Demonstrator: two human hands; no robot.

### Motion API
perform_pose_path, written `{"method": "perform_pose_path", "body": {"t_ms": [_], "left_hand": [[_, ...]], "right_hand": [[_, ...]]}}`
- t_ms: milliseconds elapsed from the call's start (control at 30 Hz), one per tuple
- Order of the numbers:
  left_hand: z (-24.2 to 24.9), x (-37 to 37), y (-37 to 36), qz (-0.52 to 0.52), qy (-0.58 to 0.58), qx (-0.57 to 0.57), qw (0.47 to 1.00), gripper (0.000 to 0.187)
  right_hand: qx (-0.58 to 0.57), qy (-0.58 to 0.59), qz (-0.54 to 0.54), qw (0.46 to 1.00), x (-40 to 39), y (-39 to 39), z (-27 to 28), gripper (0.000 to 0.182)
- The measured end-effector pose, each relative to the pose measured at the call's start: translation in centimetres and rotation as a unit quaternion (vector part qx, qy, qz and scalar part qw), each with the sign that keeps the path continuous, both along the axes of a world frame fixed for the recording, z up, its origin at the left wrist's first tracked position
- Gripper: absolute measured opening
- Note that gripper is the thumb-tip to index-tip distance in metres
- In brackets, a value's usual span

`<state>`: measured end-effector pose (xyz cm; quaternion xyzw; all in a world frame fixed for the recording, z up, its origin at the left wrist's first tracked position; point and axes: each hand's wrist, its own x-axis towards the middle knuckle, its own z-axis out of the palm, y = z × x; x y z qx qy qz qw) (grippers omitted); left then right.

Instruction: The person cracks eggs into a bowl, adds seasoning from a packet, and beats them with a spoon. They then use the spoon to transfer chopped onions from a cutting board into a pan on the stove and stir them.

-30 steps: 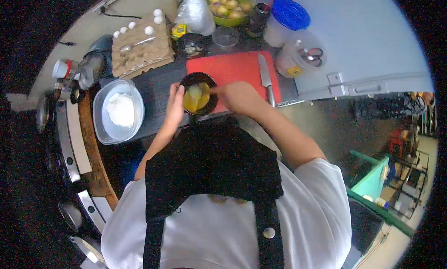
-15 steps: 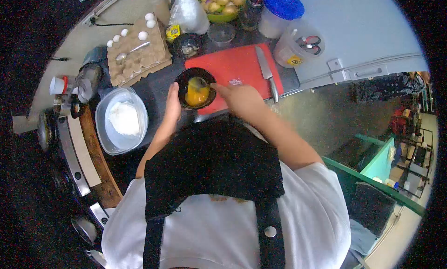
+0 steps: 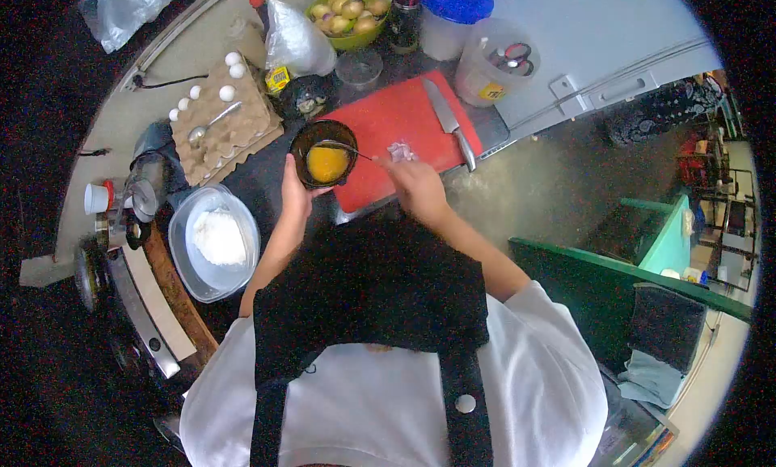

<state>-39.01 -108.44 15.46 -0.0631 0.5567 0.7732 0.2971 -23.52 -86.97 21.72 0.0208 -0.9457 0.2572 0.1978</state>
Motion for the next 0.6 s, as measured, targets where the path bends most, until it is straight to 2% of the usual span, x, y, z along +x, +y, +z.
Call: {"method": "perform_pose_path", "body": {"t_ms": [67,167,367,500,600], "left_hand": [[0.6,0.3,-0.2,-0.002,-0.018,0.011,1.0,0.056],[1.1,0.0,0.4,0.005,0.006,-0.024,1.0,0.063],[-0.3,-0.7,0.4,-0.022,0.005,-0.013,1.0,0.063],[-0.6,-1.2,1.0,0.0,-0.005,-0.02,1.0,0.062],[-1.1,-1.1,0.6,0.007,-0.009,-0.031,0.999,0.062]], "right_hand": [[-0.017,0.055,-0.016,0.998,0.0,-0.5,0.7,0.045],[-0.025,-0.01,-0.009,1.0,-0.3,0.1,-0.4,0.042],[-0.061,0.055,-0.034,0.996,-1.0,-0.1,-0.3,0.037],[-0.051,0.005,-0.031,0.998,-1.0,0.8,-0.8,0.036],[-0.064,0.047,-0.042,0.996,-1.3,0.8,-1.3,0.04]]}}
